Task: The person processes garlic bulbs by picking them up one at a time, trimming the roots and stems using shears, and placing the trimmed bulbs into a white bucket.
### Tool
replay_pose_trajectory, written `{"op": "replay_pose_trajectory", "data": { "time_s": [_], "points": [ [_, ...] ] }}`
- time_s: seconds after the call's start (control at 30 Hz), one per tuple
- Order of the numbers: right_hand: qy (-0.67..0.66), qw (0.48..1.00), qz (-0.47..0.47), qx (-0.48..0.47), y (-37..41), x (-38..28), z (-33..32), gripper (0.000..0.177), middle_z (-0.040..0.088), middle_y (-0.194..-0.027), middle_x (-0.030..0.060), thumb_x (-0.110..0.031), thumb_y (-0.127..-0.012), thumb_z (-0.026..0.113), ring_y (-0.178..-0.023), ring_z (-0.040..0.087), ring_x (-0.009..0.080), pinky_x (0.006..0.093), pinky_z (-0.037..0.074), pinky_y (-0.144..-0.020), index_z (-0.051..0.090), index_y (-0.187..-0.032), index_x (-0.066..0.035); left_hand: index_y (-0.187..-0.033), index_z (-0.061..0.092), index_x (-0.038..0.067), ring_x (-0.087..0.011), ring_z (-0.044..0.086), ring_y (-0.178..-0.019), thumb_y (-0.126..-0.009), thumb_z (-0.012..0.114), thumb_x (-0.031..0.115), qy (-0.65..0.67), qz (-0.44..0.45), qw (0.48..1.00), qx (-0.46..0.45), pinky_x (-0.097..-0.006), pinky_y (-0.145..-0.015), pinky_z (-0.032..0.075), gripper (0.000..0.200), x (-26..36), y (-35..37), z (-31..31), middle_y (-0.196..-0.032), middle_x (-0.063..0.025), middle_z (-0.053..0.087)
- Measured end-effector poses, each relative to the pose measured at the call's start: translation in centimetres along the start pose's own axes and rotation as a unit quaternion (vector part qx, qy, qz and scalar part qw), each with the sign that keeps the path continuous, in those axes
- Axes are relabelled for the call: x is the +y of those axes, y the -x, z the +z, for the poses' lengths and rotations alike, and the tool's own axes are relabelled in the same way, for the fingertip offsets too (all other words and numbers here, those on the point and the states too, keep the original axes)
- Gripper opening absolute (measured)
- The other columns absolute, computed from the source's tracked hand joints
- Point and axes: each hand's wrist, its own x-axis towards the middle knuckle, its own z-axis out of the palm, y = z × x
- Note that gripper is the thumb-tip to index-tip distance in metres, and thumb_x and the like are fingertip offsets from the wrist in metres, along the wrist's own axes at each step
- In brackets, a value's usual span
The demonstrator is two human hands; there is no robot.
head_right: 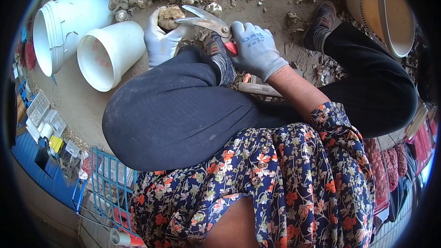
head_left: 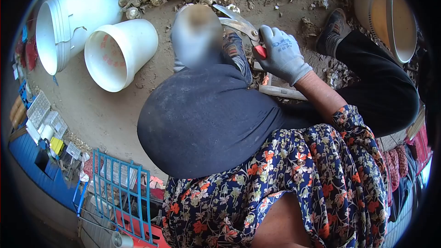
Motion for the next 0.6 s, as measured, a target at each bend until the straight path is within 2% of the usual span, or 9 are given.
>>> {"op": "replay_pose_trajectory", "data": {
  "time_s": [0.17, 0.23, 0.3, 0.33, 0.37, 0.47, 0.5, 0.57, 0.6],
  "points": [
    [0.018, 1.0, -0.009, 0.0, -1.6, -1.5, -0.1, 0.043, 0.06, -0.096, 0.0179, -0.044, -0.086, 0.057, -0.094, 0.06, 0.0347, 0.047, 0.045, -0.083, 0.049, -0.106, -0.007, -0.118, 0.052, -0.001, -0.0207, 0.064, -0.091, -0.06, 0.086, 0.011, -0.133, 0.067, 0.985, -0.083, -0.0322, -0.082, 0.052, 0.068, 1.7, 0.1, -0.2, -0.1, -0.0119, 0.064],
    [0.029, 0.999, -0.022, 0.01, -2.0, -1.4, -0.2, 0.042, 0.061, -0.094, 0.0185, -0.043, -0.087, 0.057, -0.091, 0.062, 0.0358, 0.0464, 0.046, -0.081, 0.048, -0.105, -0.006, -0.117, 0.053, -0.001, -0.0215, 0.064, -0.091, -0.061, 0.086, 0.011, -0.202, 0.11, 0.972, -0.059, -0.0334, -0.082, 0.053, 0.066, 3.4, 0.5, 0.3, -0.1, -0.0127, 0.064],
    [0.036, 0.998, -0.015, -0.04, -2.8, -1.1, -0.1, 0.04, 0.063, -0.09, 0.0185, -0.041, -0.087, 0.057, -0.088, 0.064, 0.0374, 0.0472, 0.048, -0.078, 0.048, -0.104, -0.006, -0.119, 0.05, -0.001, -0.0202, 0.064, -0.091, -0.062, 0.085, 0.009, -0.129, -0.025, 0.988, -0.084, -0.0318, -0.081, 0.053, 0.068, 4.5, 0.6, 0.5, -0.102, -0.0133, 0.063],
    [0.017, 0.999, -0.002, -0.041, -2.8, -0.8, 0.1, 0.036, 0.064, -0.088, 0.0206, -0.038, -0.086, 0.057, -0.085, 0.065, 0.039, 0.0474, 0.05, -0.074, 0.049, -0.101, -0.006, -0.121, 0.047, -0.003, -0.0186, 0.064, -0.092, -0.065, 0.082, 0.004, -0.239, 0.103, 0.963, -0.074, -0.0286, -0.079, 0.053, 0.067, 3.1, 0.2, 0.3, -0.105, -0.0131, 0.061],
    [0.015, 0.999, -0.003, -0.037, -2.5, -0.4, 0.6, 0.036, 0.064, -0.088, 0.0206, -0.038, -0.086, 0.057, -0.085, 0.065, 0.039, 0.0474, 0.05, -0.074, 0.049, -0.101, -0.006, -0.121, 0.047, -0.003, -0.0186, 0.064, -0.092, -0.065, 0.082, 0.004, -0.241, 0.106, 0.962, -0.075, -0.0286, -0.079, 0.053, 0.067, 1.9, 0.4, 0.2, -0.105, -0.0131, 0.061],
    [-0.17, 0.98, 0.099, -0.021, -1.6, 0.6, 2.1, 0.029, 0.06, -0.077, 0.0266, -0.028, -0.086, 0.059, -0.08, 0.059, 0.0466, 0.0513, 0.047, -0.07, 0.048, -0.094, -0.003, -0.119, 0.045, -0.003, -0.0204, 0.063, -0.09, -0.072, 0.069, -0.006, 0.16, -0.02, 0.987, -0.024, -0.0322, -0.078, 0.055, 0.053, 1.6, 0.1, 1.3, -0.105, -0.0127, 0.058],
    [-0.169, 0.981, 0.095, -0.021, -0.9, 0.6, 2.1, 0.029, 0.06, -0.077, 0.0266, -0.028, -0.086, 0.059, -0.08, 0.059, 0.0466, 0.0513, 0.047, -0.07, 0.048, -0.094, -0.003, -0.119, 0.045, -0.003, -0.0204, 0.063, -0.09, -0.072, 0.069, -0.006, 0.16, -0.019, 0.987, -0.02, -0.0322, -0.078, 0.055, 0.053, 1.6, 0.0, 1.1, -0.105, -0.0127, 0.058],
    [-0.199, 0.976, 0.089, -0.012, 0.3, 0.6, 2.0, 0.033, 0.058, -0.077, 0.0281, -0.028, -0.085, 0.062, -0.08, 0.057, 0.0484, 0.0505, 0.046, -0.069, 0.046, -0.094, -0.001, -0.116, 0.047, -0.001, -0.0199, 0.063, -0.087, -0.075, 0.062, -0.008, 0.374, -0.073, 0.923, -0.053, -0.034, -0.076, 0.056, 0.045, 1.7, -0.1, 0.8, -0.104, -0.013, 0.06],
    [-0.18, 0.976, 0.102, -0.067, 0.6, 0.1, 1.0, 0.035, 0.059, -0.082, 0.0279, -0.028, -0.083, 0.064, -0.084, 0.058, 0.0472, 0.0486, 0.047, -0.072, 0.046, -0.096, -0.001, -0.114, 0.049, 0.002, -0.0196, 0.063, -0.084, -0.077, 0.06, -0.007, 0.393, -0.078, 0.915, -0.048, -0.0335, -0.075, 0.056, 0.04, 1.9, -0.2, 0.7, -0.101, -0.0132, 0.061]
  ]
}}
